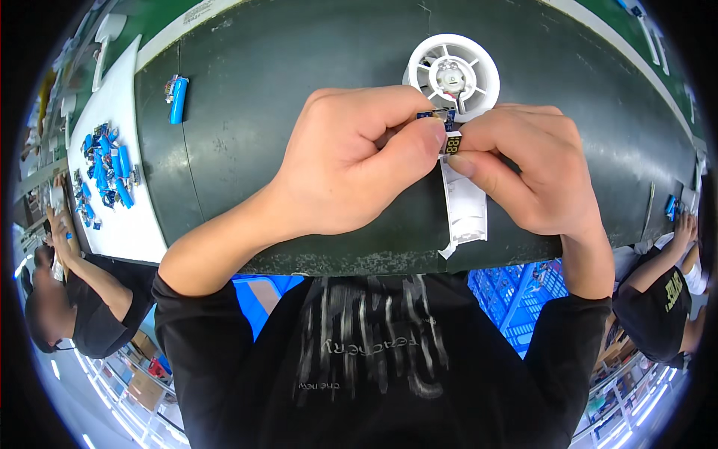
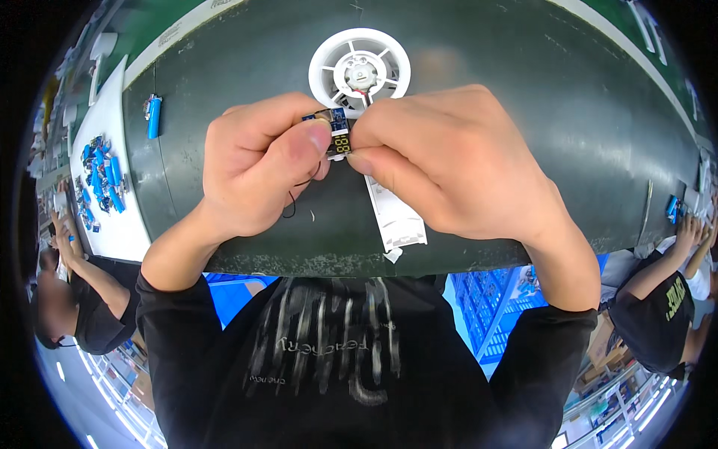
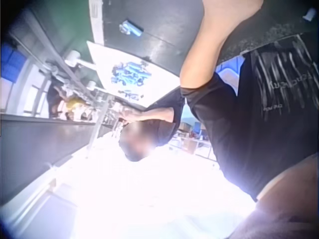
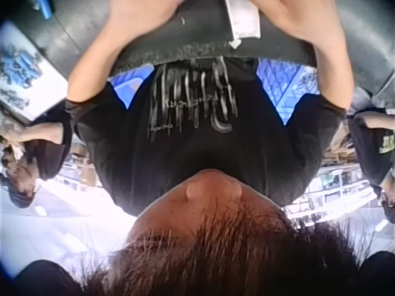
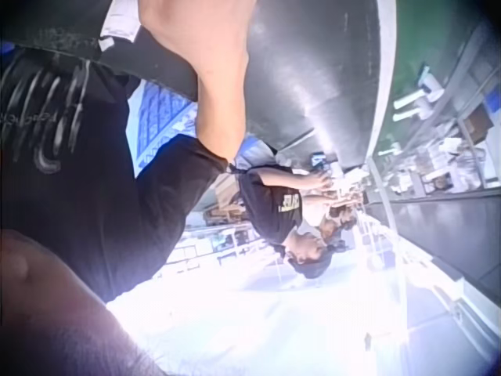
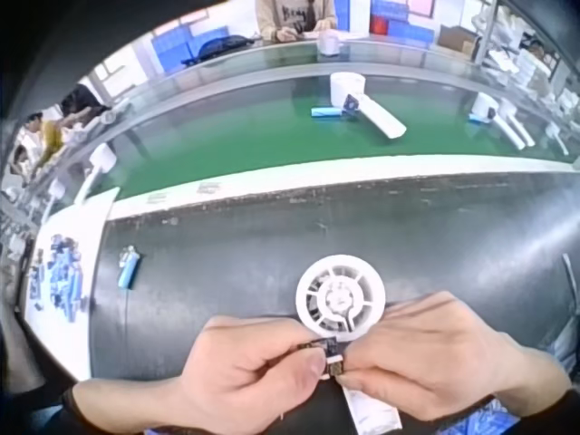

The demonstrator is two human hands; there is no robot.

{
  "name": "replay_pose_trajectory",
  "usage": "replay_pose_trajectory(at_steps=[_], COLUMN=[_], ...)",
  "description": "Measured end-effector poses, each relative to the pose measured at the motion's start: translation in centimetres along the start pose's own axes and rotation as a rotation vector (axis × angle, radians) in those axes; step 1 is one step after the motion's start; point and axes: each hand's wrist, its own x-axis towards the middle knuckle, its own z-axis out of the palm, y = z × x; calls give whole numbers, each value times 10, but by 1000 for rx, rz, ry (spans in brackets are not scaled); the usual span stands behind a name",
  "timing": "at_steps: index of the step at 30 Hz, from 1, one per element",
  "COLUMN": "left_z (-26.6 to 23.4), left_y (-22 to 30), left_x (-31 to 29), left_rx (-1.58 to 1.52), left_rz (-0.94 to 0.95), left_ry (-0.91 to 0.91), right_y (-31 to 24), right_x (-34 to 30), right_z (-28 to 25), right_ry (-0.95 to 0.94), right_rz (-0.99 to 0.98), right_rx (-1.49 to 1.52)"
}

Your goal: Assembling components of a small handheld fan, including the battery and circuit board, on an assembly line.

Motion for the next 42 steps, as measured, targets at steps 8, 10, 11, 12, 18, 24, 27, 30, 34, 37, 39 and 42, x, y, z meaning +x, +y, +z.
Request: replay_pose_trajectory(at_steps=[8, 10, 11, 12, 18, 24, 27, 30, 34, 37, 39, 42], left_z=[4, 5, 5, 6, 10, 9, 8, 7, 8, 11, 10, 6], left_y=[0, 1, 1, 1, 2, -1, -3, 3, 5, 0, 2, -4], left_x=[-1, -2, -2, -2, -3, -1, -1, 0, -2, -1, -2, -1], left_rx=[9, 20, 35, 51, 86, 133, 152, 91, 100, 48, 153, 261], left_rz=[24, 12, 12, 13, 85, 173, 159, 57, 27, 35, 93, 259], left_ry=[28, 33, 49, 66, 131, 119, 77, 21, 22, 38, 49, -18], right_y=[-4, -5, -4, -3, -8, -9, -7, -5, -5, -4, -4, -6], right_x=[0, 0, 0, 0, 0, 2, 1, 0, 0, -2, -2, -3], right_z=[-1, -2, -1, 0, 0, -4, -6, -6, -6, -4, -4, -7], right_ry=[4, -14, -14, 4, 4, -60, -92, -94, -92, -78, -85, -95], right_rz=[20, 29, 31, 34, 129, 198, 206, 156, 102, 114, 120, 132], right_rx=[-9, -18, -18, -17, 48, 104, 118, 101, 47, 82, 86, 82])
